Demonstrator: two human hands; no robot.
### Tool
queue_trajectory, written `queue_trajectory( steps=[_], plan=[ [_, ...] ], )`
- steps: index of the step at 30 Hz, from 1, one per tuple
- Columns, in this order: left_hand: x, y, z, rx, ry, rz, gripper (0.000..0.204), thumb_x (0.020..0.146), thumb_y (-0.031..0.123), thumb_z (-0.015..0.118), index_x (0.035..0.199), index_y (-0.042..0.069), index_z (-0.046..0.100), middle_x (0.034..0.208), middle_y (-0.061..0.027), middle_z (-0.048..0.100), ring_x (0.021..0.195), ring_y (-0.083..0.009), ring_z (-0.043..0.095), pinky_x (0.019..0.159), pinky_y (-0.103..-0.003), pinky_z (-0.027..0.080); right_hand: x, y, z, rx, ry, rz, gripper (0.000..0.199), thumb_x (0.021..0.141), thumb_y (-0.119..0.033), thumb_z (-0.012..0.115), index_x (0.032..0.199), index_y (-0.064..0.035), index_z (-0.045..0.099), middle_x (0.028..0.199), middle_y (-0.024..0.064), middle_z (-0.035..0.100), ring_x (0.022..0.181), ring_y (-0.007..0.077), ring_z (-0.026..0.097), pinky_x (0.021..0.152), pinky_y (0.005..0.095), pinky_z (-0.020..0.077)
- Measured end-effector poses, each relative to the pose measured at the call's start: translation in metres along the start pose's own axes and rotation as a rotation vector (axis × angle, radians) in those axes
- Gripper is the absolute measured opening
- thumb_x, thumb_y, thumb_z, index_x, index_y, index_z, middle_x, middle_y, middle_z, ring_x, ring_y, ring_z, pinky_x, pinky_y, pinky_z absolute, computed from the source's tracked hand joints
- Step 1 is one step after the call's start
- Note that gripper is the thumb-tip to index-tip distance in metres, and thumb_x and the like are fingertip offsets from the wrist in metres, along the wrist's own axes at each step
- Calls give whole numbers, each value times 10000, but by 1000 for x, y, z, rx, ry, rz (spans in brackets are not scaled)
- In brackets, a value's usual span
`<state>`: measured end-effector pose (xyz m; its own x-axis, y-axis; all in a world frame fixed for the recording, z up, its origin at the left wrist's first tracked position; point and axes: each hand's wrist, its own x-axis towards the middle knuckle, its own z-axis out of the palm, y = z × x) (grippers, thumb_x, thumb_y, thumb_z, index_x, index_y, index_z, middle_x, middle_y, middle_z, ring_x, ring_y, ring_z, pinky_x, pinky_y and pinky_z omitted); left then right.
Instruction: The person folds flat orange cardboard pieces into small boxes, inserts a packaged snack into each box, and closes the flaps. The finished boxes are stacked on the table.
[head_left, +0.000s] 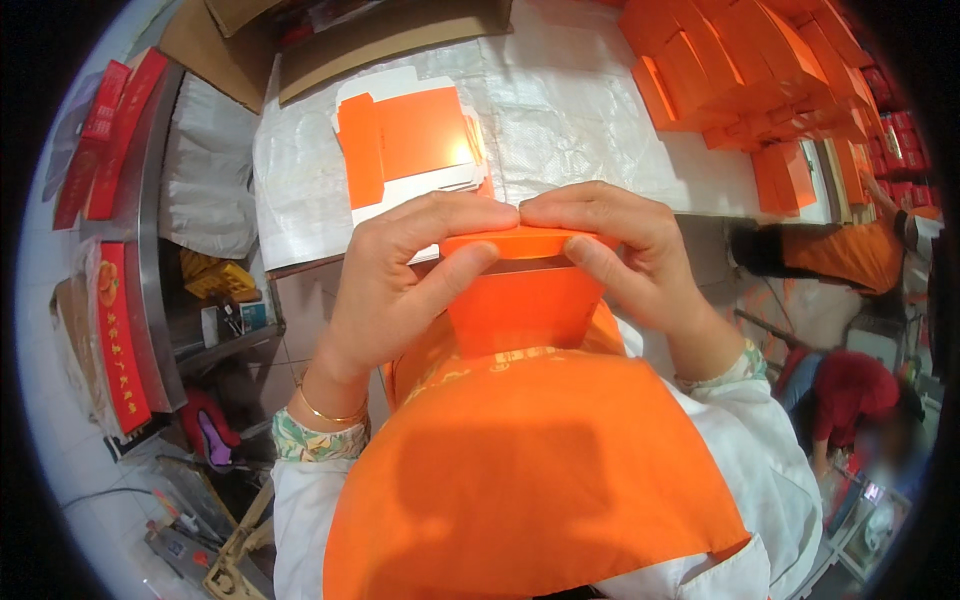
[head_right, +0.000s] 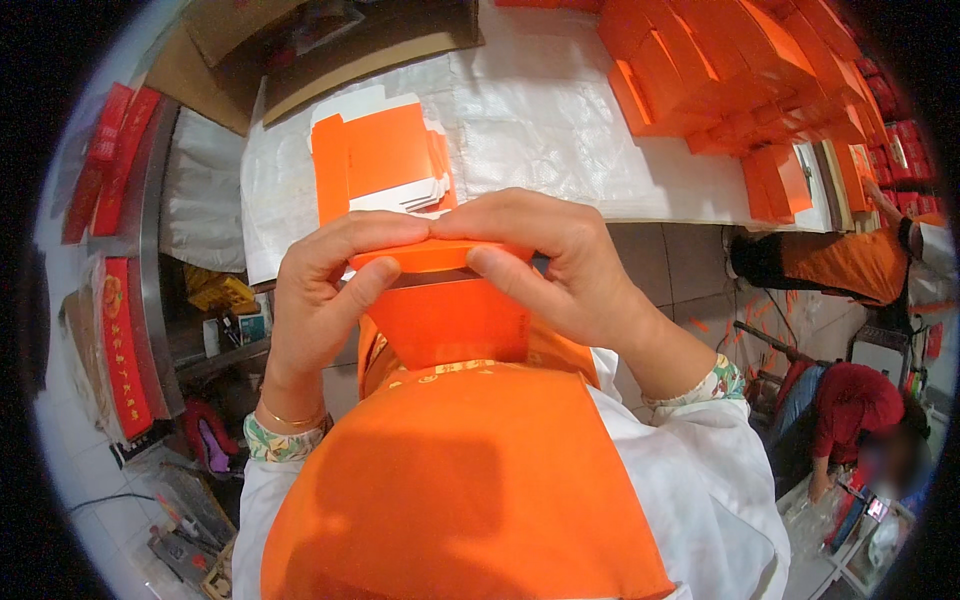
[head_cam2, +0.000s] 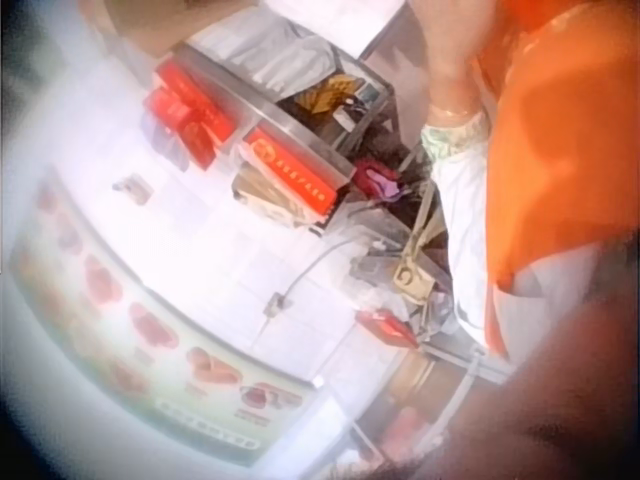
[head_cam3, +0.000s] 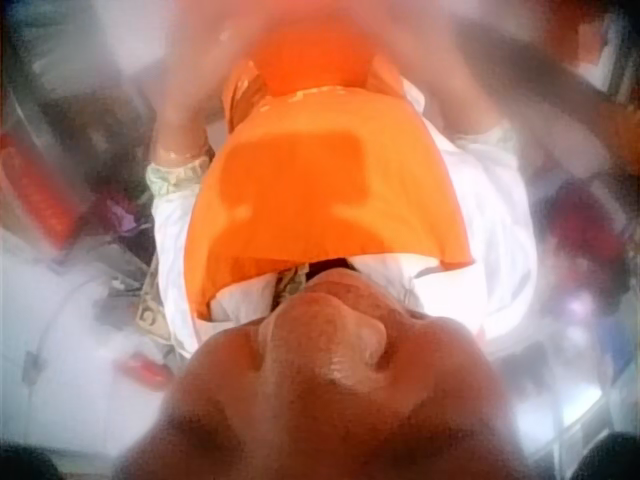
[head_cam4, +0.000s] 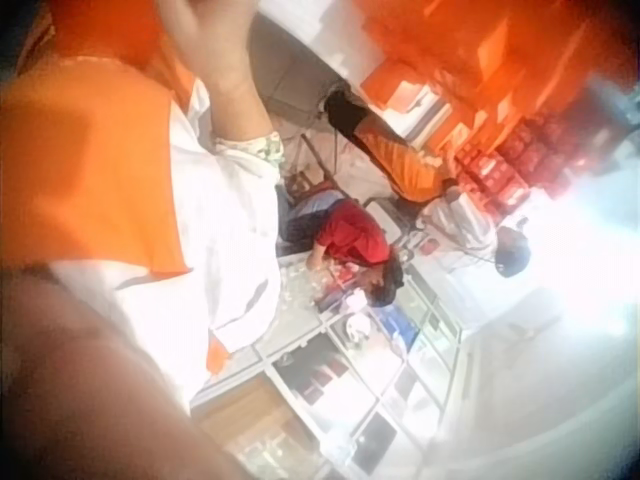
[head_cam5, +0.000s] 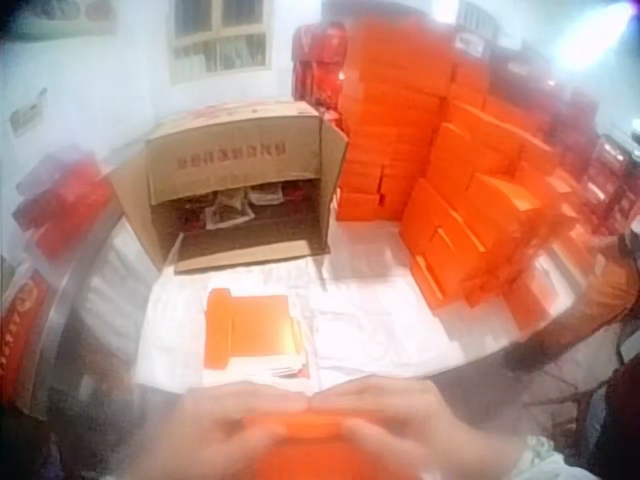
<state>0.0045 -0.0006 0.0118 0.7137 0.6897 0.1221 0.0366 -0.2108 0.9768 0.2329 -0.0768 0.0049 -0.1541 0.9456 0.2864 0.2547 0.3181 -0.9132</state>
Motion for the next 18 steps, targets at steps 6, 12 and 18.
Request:
queue_trajectory(
  steps=[6, 12, 18],
  plan=[
    [-10, -13, 16, 65, 121, 122, 249, 905, 34, 559, 1117, 2, 686, 1107, -128, 700, 1057, -256, 653, 973, -350, 472, -7, 8, 2, -82, -34, -49, 299, 919, -41, 502, 1149, 16, 683, 1159, 179, 660, 1032, 244, 654, 834, 301, 524],
    [-11, -22, 17, 114, 103, 181, 240, 931, 81, 552, 1109, 12, 696, 1129, -136, 701, 1113, -283, 636, 984, -370, 470, -13, 7, 4, -61, -34, 6, 300, 914, -35, 504, 1151, 7, 683, 1165, 180, 659, 1056, 272, 649, 891, 330, 512],
    [-8, -23, 16, 139, 68, 184, 251, 959, 125, 538, 1120, 14, 695, 1139, -126, 700, 1125, -289, 631, 992, -379, 463, -19, 11, 4, -34, -30, -16, 316, 937, -76, 483, 1182, 14, 663, 1196, 188, 647, 1116, 297, 617, 972, 368, 472]
  ],
)
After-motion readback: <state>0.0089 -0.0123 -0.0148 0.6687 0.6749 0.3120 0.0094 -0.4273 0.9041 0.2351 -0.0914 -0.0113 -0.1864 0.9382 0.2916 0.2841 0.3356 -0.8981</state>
